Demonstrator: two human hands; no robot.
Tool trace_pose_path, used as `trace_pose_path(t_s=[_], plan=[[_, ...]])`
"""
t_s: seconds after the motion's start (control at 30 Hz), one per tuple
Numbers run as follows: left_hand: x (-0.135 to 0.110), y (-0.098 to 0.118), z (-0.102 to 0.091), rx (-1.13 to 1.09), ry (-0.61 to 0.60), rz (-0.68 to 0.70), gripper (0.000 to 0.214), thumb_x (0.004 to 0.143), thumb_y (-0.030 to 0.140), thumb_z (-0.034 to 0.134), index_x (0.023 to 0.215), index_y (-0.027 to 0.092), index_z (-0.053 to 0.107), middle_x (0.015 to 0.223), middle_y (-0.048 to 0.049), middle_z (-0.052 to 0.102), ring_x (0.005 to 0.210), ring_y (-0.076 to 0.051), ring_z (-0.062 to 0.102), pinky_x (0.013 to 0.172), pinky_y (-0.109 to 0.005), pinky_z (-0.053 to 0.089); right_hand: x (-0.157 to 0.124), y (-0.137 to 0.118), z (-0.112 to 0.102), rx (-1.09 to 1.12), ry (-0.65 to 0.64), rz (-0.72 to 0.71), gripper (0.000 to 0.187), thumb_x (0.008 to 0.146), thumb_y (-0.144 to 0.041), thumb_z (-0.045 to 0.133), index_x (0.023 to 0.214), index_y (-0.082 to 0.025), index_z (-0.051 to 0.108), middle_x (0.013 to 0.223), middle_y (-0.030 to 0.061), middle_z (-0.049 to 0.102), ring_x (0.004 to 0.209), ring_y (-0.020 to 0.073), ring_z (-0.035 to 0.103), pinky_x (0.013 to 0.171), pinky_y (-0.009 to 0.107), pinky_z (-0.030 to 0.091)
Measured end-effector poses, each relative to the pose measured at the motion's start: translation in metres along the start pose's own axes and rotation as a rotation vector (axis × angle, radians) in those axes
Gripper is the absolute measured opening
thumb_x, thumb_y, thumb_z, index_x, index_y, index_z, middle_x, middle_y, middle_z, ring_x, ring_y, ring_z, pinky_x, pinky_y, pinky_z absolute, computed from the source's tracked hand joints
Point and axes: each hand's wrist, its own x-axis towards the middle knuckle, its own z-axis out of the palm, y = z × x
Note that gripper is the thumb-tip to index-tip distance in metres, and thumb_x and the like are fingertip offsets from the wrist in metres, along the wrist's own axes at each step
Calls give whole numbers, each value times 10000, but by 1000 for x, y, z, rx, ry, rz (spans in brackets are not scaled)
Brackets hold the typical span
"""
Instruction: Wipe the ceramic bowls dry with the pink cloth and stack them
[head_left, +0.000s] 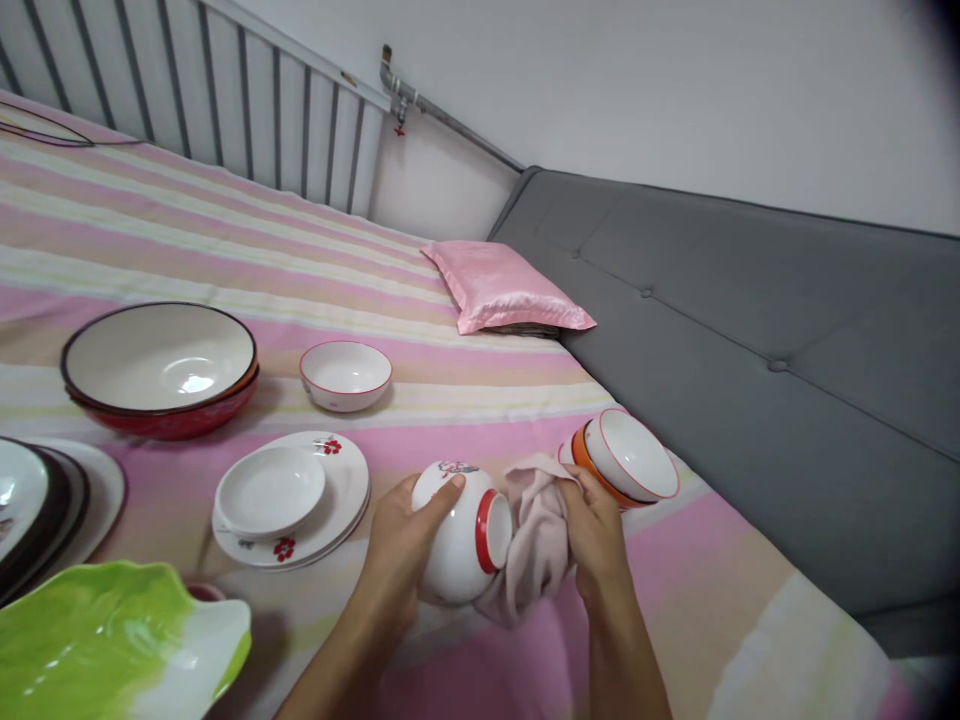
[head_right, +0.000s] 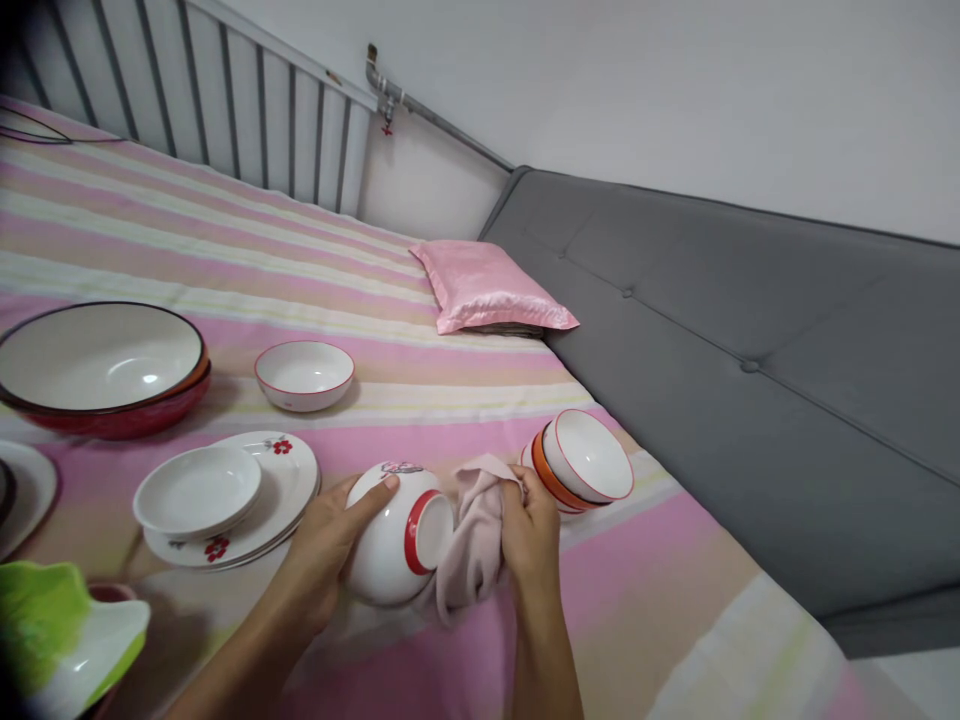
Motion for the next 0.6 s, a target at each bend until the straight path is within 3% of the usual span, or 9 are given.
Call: trace_pose_path(t_s=[0.07, 0.13, 0.27, 0.33, 0.4, 0.47, 0.6], plan=[[-2, 1, 1, 43, -26, 19, 511, 653, 484, 742, 1003, 117, 675, 928, -123, 716, 677, -204, 647, 596, -280, 497, 2, 3, 0, -24, -53, 36, 237, 755, -395, 596, 743, -164, 647, 647, -6, 593, 640, 163, 522, 580, 247, 407], [-4, 2, 1, 64, -55, 40, 481, 664, 479, 730, 973, 114, 684, 897, -116, 712, 687, -206, 641, 602, -273, 484, 1, 0, -1, 38, 4, 43, 223, 749, -386, 609, 706, -168, 630, 624, -18, 579, 616, 148, 511, 564, 239, 408], [-5, 1, 1, 41, -85, 72, 401, 707, 474, 689, 908, 127, 693, 782, -64, 687, 655, -179, 600, 589, -250, 449, -6, -20, -4, 352, 348, -48, 202, 774, -352, 602, 877, -190, 664, 801, 6, 650, 720, 158, 585, 631, 248, 472], [-5, -1, 0, -12, -88, 97, 369, 728, 476, 666, 855, 131, 694, 695, -32, 657, 615, -162, 567, 574, -242, 428, -11, -29, -5, 365, 554, -154, 218, 787, -331, 594, 931, -190, 676, 837, 16, 650, 731, 152, 596, 631, 240, 479], [-4, -4, 0, -77, -97, 114, 360, 738, 483, 653, 801, 131, 692, 640, -18, 633, 588, -156, 545, 565, -242, 415, -15, -33, -3, 285, 639, -204, 241, 796, -311, 586, 973, -181, 685, 840, 19, 654, 722, 144, 597, 616, 227, 476], [-3, -7, 0, -132, -118, 112, 373, 743, 497, 643, 774, 129, 692, 631, -22, 637, 588, -164, 547, 566, -248, 416, -19, -33, 3, 246, 502, -153, 285, 802, -318, 591, 1032, -177, 684, 855, 21, 673, 737, 147, 612, 624, 225, 484], [-3, -8, 1, -215, -182, 97, 425, 764, 521, 608, 847, 116, 705, 714, -62, 689, 663, -211, 600, 600, -275, 447, -27, -28, 15, 366, -85, -65, 316, 844, -368, 574, 1069, -181, 693, 952, 49, 714, 872, 198, 658, 749, 286, 519]])
